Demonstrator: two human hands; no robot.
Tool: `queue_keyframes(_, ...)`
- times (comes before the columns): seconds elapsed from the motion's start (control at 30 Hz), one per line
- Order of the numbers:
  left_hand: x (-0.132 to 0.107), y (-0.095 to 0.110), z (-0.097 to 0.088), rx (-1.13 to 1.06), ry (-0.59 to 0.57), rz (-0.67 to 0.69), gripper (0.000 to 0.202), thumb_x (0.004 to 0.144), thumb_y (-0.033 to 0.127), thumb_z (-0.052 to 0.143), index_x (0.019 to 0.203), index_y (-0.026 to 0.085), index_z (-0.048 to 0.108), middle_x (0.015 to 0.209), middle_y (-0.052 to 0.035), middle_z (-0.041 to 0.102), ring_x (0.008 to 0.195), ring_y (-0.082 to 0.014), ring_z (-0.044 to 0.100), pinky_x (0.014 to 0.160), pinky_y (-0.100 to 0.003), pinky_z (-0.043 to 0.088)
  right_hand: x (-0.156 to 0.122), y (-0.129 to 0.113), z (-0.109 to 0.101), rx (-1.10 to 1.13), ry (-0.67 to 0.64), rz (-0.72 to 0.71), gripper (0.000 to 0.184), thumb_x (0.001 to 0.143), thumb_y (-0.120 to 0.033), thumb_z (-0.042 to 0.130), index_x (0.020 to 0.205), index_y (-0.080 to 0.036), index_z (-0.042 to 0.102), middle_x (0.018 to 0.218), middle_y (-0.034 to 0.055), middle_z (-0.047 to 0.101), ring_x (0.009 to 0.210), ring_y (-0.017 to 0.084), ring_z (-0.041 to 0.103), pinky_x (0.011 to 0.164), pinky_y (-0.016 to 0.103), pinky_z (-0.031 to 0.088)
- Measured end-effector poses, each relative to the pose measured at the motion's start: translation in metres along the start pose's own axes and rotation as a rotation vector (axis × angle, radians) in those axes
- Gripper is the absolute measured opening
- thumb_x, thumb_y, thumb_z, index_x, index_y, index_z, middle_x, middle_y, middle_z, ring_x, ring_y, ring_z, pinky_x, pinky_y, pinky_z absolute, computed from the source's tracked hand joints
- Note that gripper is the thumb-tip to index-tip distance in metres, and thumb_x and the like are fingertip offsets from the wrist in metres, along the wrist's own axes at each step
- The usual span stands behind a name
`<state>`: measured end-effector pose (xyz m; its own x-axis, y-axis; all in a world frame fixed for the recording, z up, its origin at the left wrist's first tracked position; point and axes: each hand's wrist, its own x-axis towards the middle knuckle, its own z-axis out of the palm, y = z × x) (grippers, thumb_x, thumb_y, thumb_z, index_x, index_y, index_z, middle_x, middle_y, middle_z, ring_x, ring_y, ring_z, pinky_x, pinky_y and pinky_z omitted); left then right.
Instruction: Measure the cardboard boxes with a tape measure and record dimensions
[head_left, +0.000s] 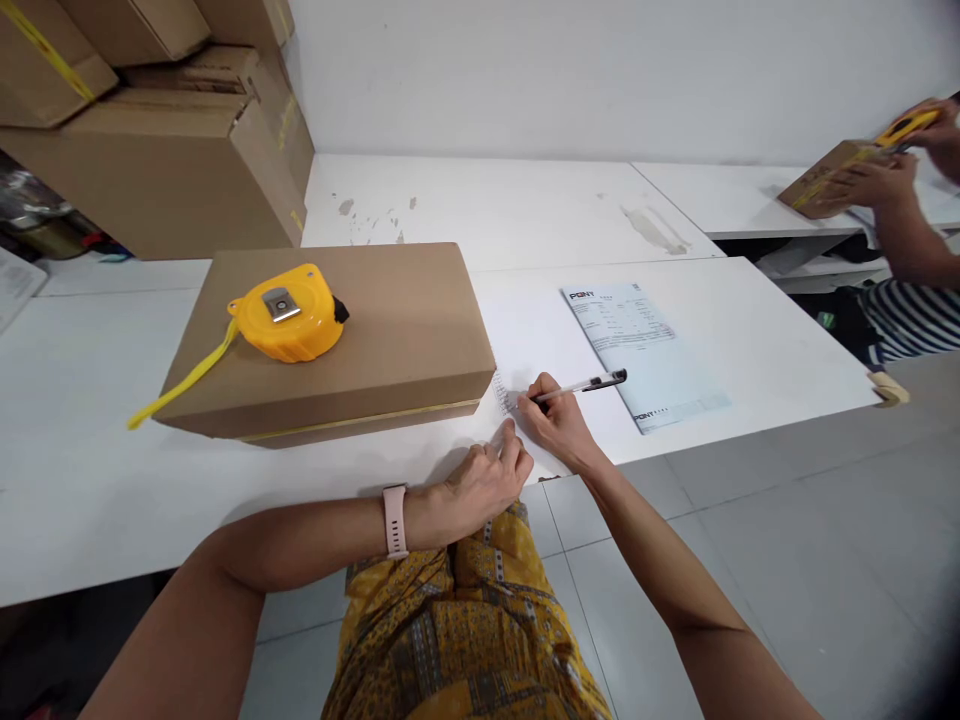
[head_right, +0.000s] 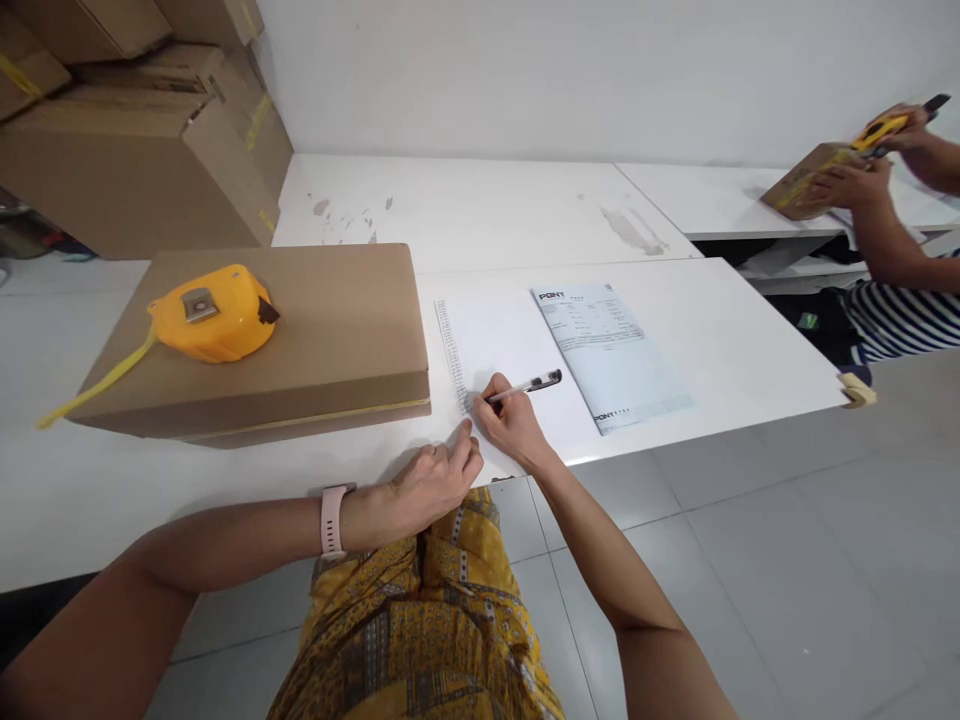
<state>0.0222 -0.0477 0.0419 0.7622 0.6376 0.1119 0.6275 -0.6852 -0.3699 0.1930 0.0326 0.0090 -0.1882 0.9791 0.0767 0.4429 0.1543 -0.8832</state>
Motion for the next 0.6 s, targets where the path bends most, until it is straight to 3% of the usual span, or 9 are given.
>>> queue_keyframes(0.17, -0.001, 0.000, -0.002, 0.003, 0.003, -0.009, 0.032, 0.095, 0.010, 0.043, 0.118, 0.007, 0.065, 0.131, -0.0268, 0.066, 0.066, -0.0181, 0.068, 0.060, -0.029, 0.050, 0.000, 0.000, 0.000, 0.003, 0.004, 0.019, 0.022, 0.088, -0.031, 0.058, 0.073, -0.024, 0.043, 0.055, -0.0077, 0.037, 0.052, 0.011, 0.035, 0.050, 0.027, 0.027)
queue_keyframes(0.4, -0.001, 0.006, 0.011, 0.003, 0.053, -0.030, 0.030, 0.092, 0.010, 0.049, 0.117, 0.006, 0.065, 0.131, -0.0297, 0.064, 0.063, -0.0190, 0.068, 0.057, -0.030, 0.049, 0.001, 0.002, 0.000, -0.019, 0.015, 0.002, 0.022, 0.089, -0.032, 0.057, 0.073, -0.024, 0.043, 0.056, -0.0081, 0.037, 0.051, 0.011, 0.036, 0.051, 0.028, 0.029)
queue_keyframes(0.6, -0.001, 0.001, 0.001, 0.019, 0.031, -0.005, 0.031, 0.094, 0.011, 0.046, 0.118, 0.006, 0.065, 0.130, -0.0280, 0.066, 0.063, -0.0175, 0.068, 0.059, -0.028, 0.050, 0.000, 0.000, 0.000, -0.018, 0.008, 0.007, 0.022, 0.089, -0.031, 0.057, 0.073, -0.024, 0.043, 0.056, -0.0081, 0.037, 0.052, 0.011, 0.036, 0.051, 0.027, 0.029)
